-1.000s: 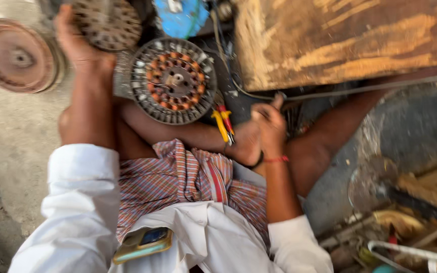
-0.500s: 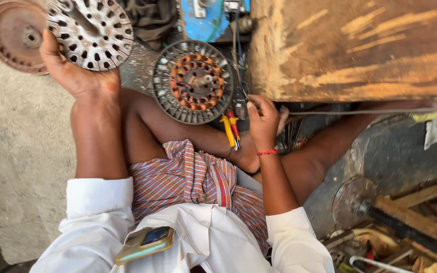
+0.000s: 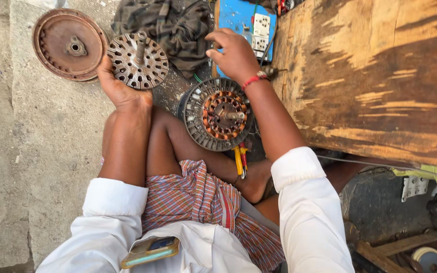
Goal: The person sits on the ground repairing an electric fan motor. They hold a perforated metal fan blade disc, fit it onto a motor shaft, tap it with a metal rod to seat it, wipe parts with a cloth, and continue pressing and adjusting the disc onto the shaft.
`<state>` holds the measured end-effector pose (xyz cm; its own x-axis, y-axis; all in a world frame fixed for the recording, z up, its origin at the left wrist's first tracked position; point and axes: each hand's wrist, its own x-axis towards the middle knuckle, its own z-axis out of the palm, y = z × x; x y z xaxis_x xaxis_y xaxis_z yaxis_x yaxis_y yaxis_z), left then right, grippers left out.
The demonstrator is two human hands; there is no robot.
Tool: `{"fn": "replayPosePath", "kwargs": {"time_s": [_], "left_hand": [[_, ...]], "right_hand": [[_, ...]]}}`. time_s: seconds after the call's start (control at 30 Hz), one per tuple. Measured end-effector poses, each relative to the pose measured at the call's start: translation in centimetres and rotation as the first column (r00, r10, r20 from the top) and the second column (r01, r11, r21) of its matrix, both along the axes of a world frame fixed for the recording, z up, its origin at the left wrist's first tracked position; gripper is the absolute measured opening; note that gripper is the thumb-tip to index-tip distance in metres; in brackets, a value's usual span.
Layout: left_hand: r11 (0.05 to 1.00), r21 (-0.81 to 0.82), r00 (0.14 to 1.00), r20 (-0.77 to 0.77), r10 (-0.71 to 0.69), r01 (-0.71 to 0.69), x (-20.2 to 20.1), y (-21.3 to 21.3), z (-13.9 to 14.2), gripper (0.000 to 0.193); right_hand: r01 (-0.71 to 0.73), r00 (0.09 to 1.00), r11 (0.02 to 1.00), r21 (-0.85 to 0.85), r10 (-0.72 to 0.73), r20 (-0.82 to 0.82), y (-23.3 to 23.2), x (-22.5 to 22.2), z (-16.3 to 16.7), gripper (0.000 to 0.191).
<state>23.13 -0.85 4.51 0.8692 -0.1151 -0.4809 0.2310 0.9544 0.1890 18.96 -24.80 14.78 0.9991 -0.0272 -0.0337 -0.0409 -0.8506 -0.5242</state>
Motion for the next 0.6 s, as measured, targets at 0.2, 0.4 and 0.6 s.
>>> {"fn": "replayPosePath", "kwargs": {"time_s": [0.2,0.4,0.6], "left_hand": [[0.998,-0.038,0.998,0.04,-0.044,0.045,1.9,-0.8,0.5,0.044],[0.999,0.031,0.998,-0.058,-0.025,0.027,4.1,-1.9,0.2,0.041],[0.994,0.039,0.991,-0.096,-0.097,0.101,4.8,-1.5,0.4,0.042]], "right_hand": [[0.015,0.984,1.0,0.011,-0.013,-0.175,0.8,6.7,-0.9,0.027],[-0.056,0.922,0.988,-0.146,-0.004,-0.387,1.4,10.4,-1.8,0.03],[-0.193,0.908,0.979,-0.064,0.154,-0.389,1.5,11.3,-2.4,0.054]]}}
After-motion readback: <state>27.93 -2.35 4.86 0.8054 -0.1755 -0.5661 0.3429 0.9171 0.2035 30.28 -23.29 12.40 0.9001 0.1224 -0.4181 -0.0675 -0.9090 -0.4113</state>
